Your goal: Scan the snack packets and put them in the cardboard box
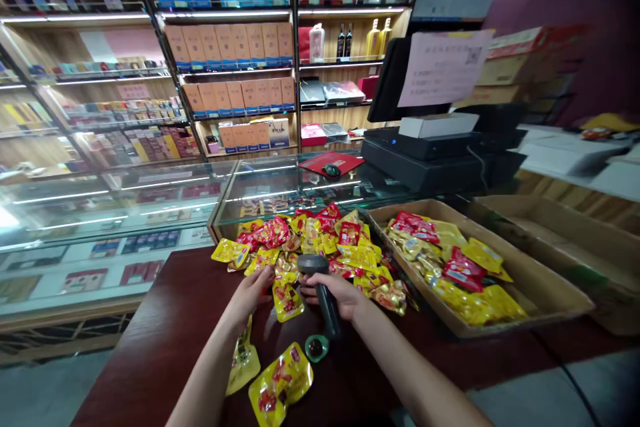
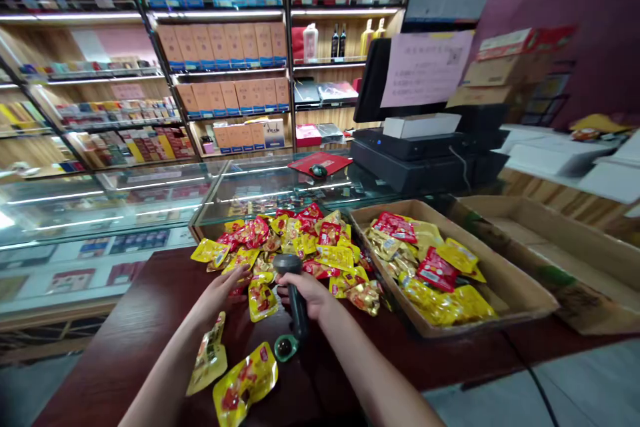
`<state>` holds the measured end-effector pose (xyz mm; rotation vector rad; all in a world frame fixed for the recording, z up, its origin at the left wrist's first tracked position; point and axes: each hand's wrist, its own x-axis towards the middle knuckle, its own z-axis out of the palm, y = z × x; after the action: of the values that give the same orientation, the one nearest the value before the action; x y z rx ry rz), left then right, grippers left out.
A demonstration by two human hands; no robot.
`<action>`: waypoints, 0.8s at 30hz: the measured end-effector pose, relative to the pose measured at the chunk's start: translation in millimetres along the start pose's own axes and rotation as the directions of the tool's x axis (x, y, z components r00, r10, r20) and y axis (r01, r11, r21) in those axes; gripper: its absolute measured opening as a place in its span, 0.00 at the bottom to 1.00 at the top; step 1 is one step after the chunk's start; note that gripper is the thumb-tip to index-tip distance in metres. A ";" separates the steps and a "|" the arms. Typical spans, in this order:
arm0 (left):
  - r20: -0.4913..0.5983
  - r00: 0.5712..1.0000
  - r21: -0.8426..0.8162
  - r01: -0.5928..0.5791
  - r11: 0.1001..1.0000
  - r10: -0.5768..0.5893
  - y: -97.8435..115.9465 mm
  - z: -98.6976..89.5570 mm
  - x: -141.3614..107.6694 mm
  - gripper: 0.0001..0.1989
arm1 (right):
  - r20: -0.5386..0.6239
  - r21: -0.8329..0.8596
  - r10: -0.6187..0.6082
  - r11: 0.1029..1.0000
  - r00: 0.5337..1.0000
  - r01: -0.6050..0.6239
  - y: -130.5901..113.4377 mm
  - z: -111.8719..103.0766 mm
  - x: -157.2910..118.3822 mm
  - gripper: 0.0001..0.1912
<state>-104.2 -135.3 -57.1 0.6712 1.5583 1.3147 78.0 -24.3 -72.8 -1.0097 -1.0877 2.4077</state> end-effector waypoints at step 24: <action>0.111 0.986 -0.294 -0.090 0.951 0.127 -9.1 30.5 14.7 0.43 | 0.066 0.190 -0.179 0.968 0.982 0.163 -10.2 2.5 -15.4 0.09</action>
<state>-80.9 -112.2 -69.2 0.6491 1.2088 1.5143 87.0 -27.0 -56.6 -0.7303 -0.9168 2.3753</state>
